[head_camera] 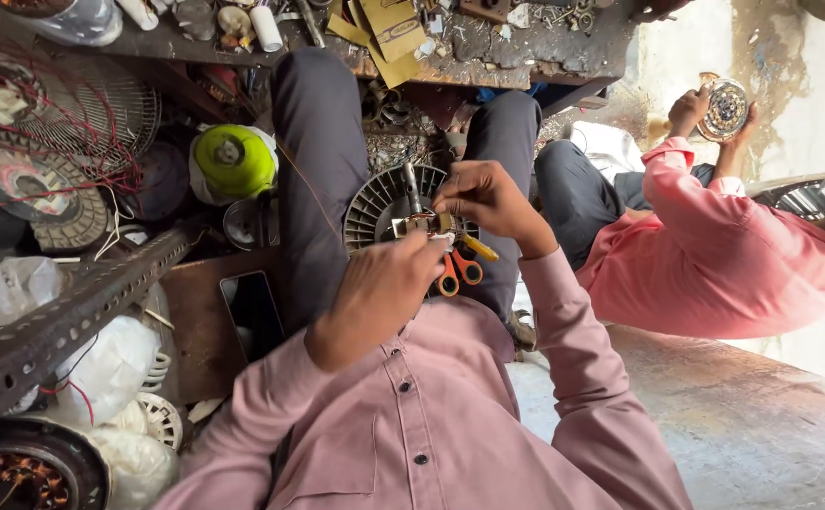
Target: The recorder is rewiring or repairing an electric fan motor by manipulating copper wire and internal components.
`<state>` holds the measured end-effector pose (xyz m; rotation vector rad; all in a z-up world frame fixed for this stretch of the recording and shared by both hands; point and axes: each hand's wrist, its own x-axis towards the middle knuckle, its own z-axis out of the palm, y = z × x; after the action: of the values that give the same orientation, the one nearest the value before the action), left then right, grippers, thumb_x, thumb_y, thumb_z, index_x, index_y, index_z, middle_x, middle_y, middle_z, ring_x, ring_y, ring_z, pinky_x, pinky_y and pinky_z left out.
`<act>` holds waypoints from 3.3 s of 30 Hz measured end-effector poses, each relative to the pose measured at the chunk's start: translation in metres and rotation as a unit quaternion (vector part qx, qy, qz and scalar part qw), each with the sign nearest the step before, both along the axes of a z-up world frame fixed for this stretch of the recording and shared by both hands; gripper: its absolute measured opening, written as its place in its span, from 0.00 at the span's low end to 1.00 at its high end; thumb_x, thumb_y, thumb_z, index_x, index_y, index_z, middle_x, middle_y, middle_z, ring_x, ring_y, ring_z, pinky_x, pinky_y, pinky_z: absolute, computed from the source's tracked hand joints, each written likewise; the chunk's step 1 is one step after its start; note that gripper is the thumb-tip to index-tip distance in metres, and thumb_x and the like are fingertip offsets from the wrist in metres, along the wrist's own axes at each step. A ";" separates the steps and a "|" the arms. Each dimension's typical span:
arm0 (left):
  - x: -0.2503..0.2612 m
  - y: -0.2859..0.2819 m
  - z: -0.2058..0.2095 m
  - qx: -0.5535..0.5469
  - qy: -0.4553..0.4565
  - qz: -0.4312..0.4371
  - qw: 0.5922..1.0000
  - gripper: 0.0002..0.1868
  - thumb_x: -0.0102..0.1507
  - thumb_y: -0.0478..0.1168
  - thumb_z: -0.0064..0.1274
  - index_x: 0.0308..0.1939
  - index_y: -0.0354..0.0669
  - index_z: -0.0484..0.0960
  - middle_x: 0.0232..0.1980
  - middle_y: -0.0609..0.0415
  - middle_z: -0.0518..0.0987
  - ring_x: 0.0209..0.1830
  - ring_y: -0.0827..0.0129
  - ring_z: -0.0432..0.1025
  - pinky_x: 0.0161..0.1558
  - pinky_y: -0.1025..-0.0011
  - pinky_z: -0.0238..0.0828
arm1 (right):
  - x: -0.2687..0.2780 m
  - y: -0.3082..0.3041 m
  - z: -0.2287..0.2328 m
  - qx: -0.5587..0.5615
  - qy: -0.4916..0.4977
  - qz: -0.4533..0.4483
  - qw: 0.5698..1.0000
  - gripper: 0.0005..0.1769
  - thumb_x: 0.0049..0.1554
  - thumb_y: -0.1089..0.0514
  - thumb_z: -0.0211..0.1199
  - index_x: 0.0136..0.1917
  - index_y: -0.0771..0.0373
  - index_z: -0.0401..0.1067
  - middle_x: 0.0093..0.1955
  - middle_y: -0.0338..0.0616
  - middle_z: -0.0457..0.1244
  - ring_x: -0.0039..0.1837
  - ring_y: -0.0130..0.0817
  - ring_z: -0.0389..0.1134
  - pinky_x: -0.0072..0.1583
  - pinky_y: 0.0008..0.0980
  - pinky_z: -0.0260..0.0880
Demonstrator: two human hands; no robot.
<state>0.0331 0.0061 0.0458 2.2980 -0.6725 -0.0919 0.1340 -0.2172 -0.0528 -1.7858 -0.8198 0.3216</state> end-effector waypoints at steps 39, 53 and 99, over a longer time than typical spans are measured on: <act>0.091 0.007 -0.026 0.101 -0.184 0.089 0.974 0.10 0.63 0.41 0.61 0.31 0.40 0.81 0.32 0.48 0.78 0.27 0.61 0.78 0.29 0.62 0.72 | 0.013 0.010 -0.013 0.040 0.188 -0.025 0.981 0.07 0.54 0.61 0.72 0.46 0.67 0.80 0.42 0.38 0.69 0.45 0.23 0.66 0.47 0.25 0.64; -0.032 0.026 -0.034 0.044 -0.037 0.007 0.998 0.13 0.61 0.39 0.59 0.47 0.40 0.83 0.32 0.50 0.73 0.25 0.59 0.74 0.29 0.62 0.70 | -0.065 0.013 0.006 -0.021 -0.110 -0.180 0.977 0.07 0.55 0.68 0.69 0.47 0.60 0.80 0.39 0.37 0.62 0.40 0.30 0.63 0.42 0.31 0.60; -0.014 -0.005 -0.022 -0.075 0.066 0.059 0.993 0.16 0.62 0.39 0.60 0.53 0.37 0.82 0.43 0.46 0.78 0.36 0.51 0.78 0.36 0.59 0.73 | -0.002 -0.004 -0.018 0.081 0.181 0.007 0.980 0.02 0.59 0.68 0.68 0.46 0.70 0.79 0.41 0.38 0.65 0.45 0.24 0.65 0.48 0.25 0.64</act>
<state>0.0195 0.0011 0.0234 2.1614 -0.4597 -0.1312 0.1320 -0.2207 -0.0712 -1.5102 -0.5802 0.5554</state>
